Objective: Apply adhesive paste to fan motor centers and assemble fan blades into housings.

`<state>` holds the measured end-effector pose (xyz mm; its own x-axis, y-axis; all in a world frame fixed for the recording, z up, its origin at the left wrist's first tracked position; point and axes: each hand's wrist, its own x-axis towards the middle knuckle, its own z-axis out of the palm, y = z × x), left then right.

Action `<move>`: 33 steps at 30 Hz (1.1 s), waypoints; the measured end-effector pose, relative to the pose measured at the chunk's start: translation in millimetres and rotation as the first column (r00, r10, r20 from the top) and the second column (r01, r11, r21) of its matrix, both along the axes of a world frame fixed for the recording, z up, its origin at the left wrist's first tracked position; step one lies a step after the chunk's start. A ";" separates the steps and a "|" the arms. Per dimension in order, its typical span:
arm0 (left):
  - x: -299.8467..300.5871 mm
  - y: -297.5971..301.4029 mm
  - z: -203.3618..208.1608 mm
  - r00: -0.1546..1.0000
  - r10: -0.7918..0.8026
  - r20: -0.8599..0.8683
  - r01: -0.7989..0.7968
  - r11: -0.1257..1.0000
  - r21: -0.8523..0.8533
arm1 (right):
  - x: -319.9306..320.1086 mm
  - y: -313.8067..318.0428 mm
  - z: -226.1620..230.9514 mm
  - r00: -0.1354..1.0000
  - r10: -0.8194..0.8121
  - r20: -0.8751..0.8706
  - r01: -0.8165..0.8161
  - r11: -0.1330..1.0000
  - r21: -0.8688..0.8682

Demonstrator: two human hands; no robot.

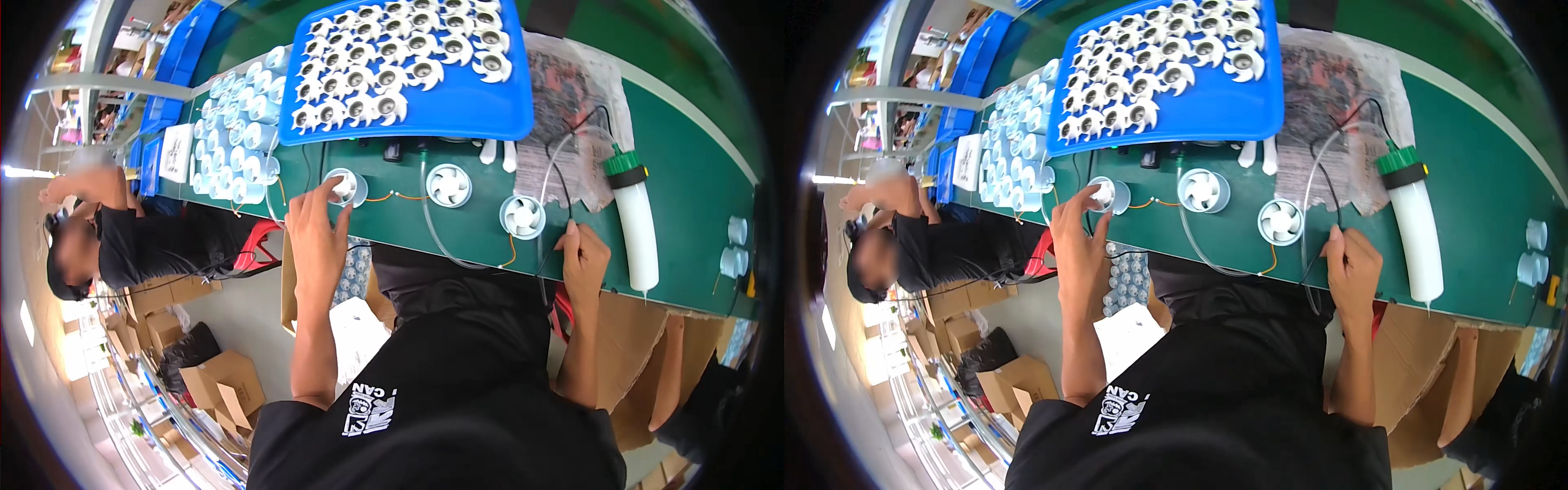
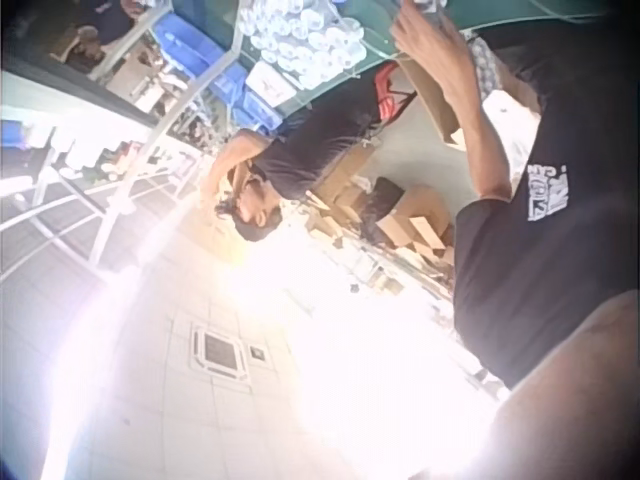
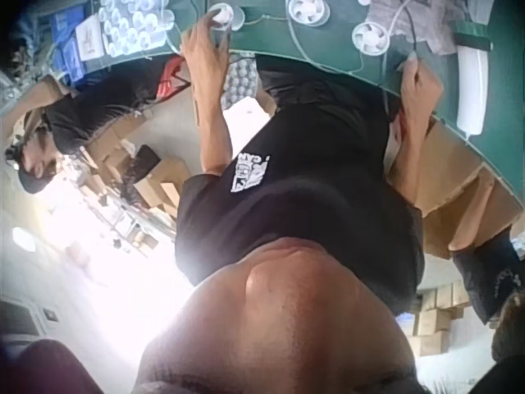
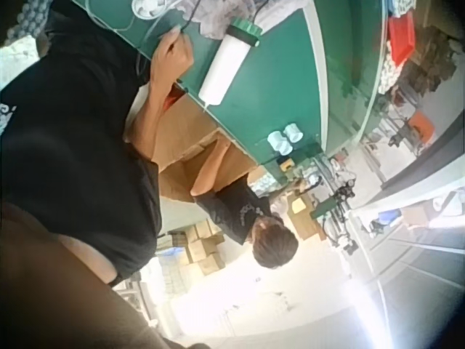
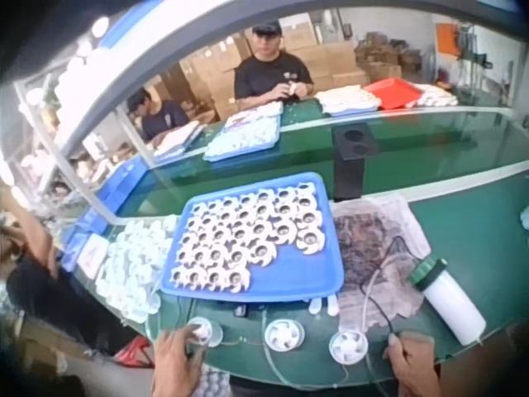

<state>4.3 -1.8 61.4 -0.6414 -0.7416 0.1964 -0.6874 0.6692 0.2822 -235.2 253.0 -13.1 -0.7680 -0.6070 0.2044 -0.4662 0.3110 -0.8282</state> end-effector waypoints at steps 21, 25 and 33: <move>18.4 -27.8 15.9 0.988 -0.053 -0.146 0.087 0.967 0.240 | -3.4 8.4 -2.2 0.996 -0.058 -0.061 0.068 0.984 0.163; 95.6 -26.9 22.6 0.915 0.274 -0.295 -0.067 0.826 0.560 | -5.0 15.5 -12.8 0.972 -0.224 -0.069 0.228 0.971 0.066; 244.6 16.5 -121.4 0.622 0.774 -0.117 -0.536 0.530 0.657 | 1.7 -1.5 -3.2 0.946 -0.228 -0.229 0.264 0.954 0.142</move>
<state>248.9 14.7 -60.0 0.1102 -0.9575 -0.2665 -0.6253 -0.2752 0.7303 -233.6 251.5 -16.3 -0.8493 -0.4437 0.2860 -0.5128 0.5647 -0.6466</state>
